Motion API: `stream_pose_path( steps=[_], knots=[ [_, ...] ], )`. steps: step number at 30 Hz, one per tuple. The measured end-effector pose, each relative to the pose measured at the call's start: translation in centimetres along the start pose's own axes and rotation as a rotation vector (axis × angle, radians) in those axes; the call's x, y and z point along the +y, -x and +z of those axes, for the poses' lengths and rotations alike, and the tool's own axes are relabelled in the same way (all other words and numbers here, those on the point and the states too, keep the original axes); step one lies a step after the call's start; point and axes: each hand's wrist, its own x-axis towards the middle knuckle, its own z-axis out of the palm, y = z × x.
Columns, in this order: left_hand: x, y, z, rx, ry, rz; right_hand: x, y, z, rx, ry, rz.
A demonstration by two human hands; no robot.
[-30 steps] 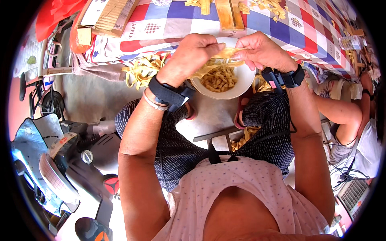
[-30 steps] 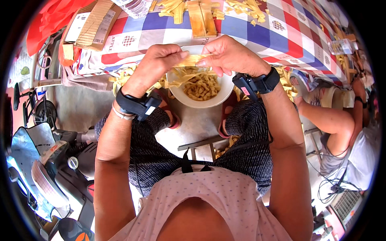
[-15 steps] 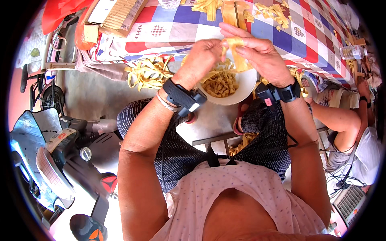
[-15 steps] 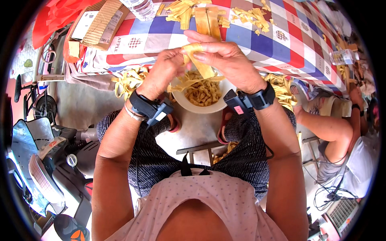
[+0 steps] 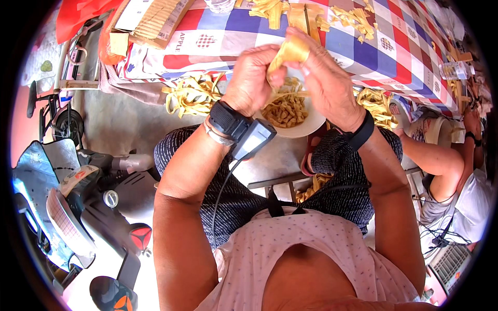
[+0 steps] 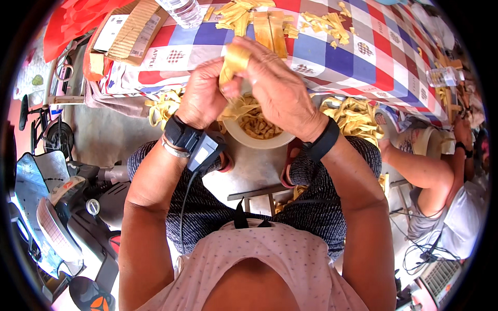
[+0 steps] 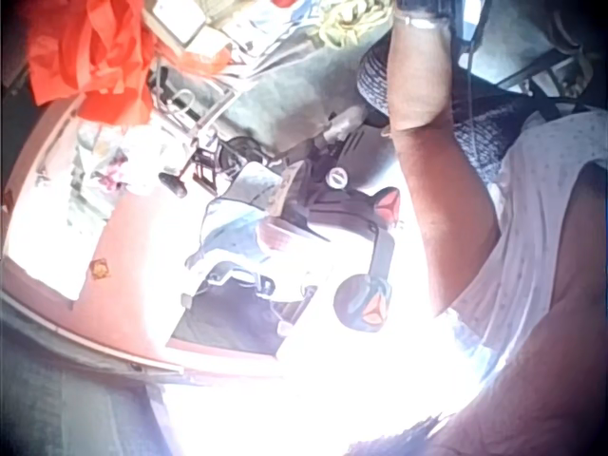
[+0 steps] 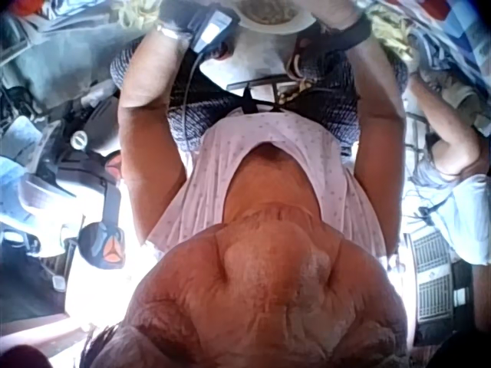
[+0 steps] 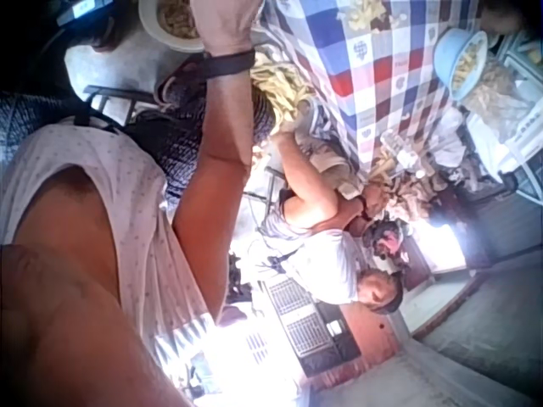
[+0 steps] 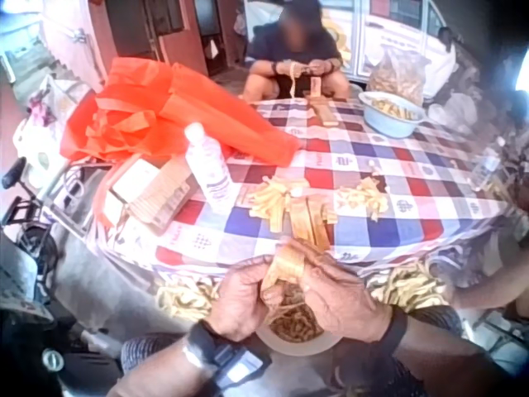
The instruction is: The person prepares thin yellow food wrappers by hand, folding and separating them over a bowl while seated at a table with other people.
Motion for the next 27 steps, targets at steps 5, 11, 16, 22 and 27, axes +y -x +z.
stream_pose_path(
  steps=[5,11,16,22,27],
  knots=[
    [1.0,0.1,2.2,0.147,-0.475,0.271,1.5,-0.5,-1.1,0.119,-0.401,0.388],
    [0.5,-0.4,1.5,-0.009,-0.677,0.368,2.8,-1.6,-4.1,-0.143,-0.634,0.648],
    [0.4,-0.7,0.6,-0.066,-0.878,0.425,4.1,-1.9,-4.8,-0.308,-0.659,0.709],
    [0.7,-1.3,-0.2,-0.135,-1.167,0.436,5.4,-1.0,-3.7,-0.302,-0.535,0.728],
    [0.6,-1.5,-0.1,-0.084,-1.206,0.342,4.9,-1.1,-3.5,-0.372,-0.501,0.799]
  ],
)
